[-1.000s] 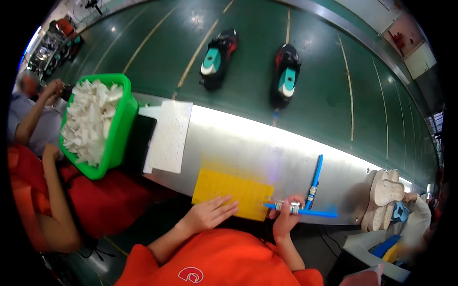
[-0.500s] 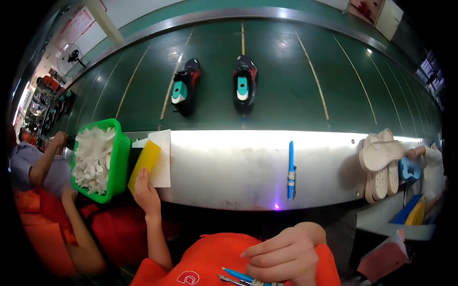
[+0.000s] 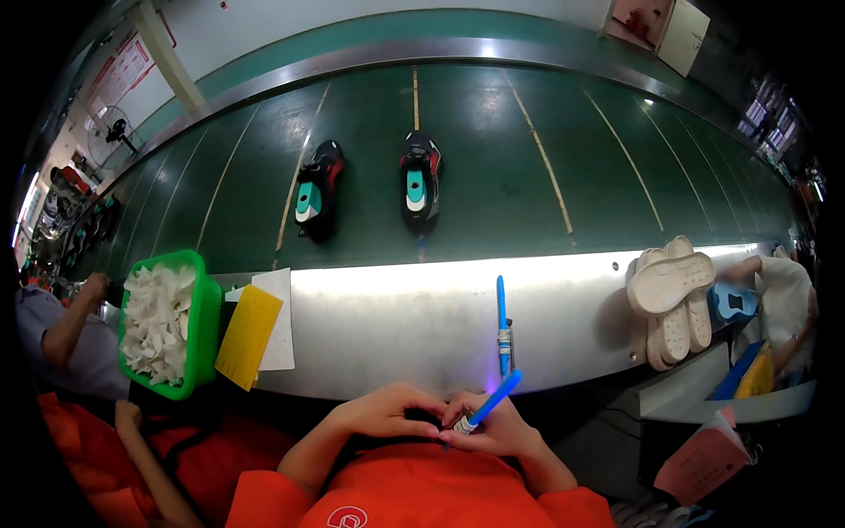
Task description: The person writes on a yellow paper with a blue pen, then repeatedly picks up black and teal shoes from a conveyor belt, marks them with the pen, and places them back on the belt. The person also handles a green basket of white foam pieces and a stack of shoe insoles.
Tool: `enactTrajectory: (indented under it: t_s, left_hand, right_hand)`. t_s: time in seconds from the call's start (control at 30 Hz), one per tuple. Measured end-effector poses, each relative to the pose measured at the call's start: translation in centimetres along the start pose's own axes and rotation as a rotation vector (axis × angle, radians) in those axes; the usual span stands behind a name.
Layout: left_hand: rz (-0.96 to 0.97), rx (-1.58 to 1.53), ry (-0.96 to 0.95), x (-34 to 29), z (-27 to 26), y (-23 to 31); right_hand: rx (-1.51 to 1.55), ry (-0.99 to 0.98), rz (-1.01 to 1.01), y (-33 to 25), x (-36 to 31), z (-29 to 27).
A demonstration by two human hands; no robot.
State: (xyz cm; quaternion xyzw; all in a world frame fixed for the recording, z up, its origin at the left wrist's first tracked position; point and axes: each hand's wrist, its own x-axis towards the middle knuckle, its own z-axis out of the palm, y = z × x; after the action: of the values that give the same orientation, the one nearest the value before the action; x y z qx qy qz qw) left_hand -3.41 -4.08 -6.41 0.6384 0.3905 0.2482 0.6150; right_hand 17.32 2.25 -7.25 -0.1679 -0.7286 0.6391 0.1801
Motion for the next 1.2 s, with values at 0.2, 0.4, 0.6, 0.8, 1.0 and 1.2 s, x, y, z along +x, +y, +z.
enactTrajectory:
  t_s: [0.2,0.4,0.6,0.8,1.0,1.2]
  left_hand:
    - [0.126,-0.526,-0.009,1.7,1.8,-4.2]
    - [0.060,-0.652,0.039,0.9,2.5,-5.5]
    - [0.039,-0.723,0.094,0.2,2.8,-4.6]
    - [-0.069,-0.669,0.216,0.5,3.4,-5.1]
    - [-0.069,-0.674,0.232,0.4,3.2,-5.4]
    - [-0.086,-0.567,0.304,-0.4,2.6,-4.3]
  right_hand:
    - [0.028,0.112,0.125,-0.4,0.2,-0.7]
    - [0.131,0.040,0.229,-0.4,1.2,-0.3]
    - [0.327,-0.026,0.323,1.2,1.9,0.2]
    - [0.192,-0.010,0.260,1.9,2.2,0.6]
    - [0.361,0.185,0.270,1.5,1.8,0.6]
    - [0.201,0.684,0.163,3.5,1.8,-4.0]
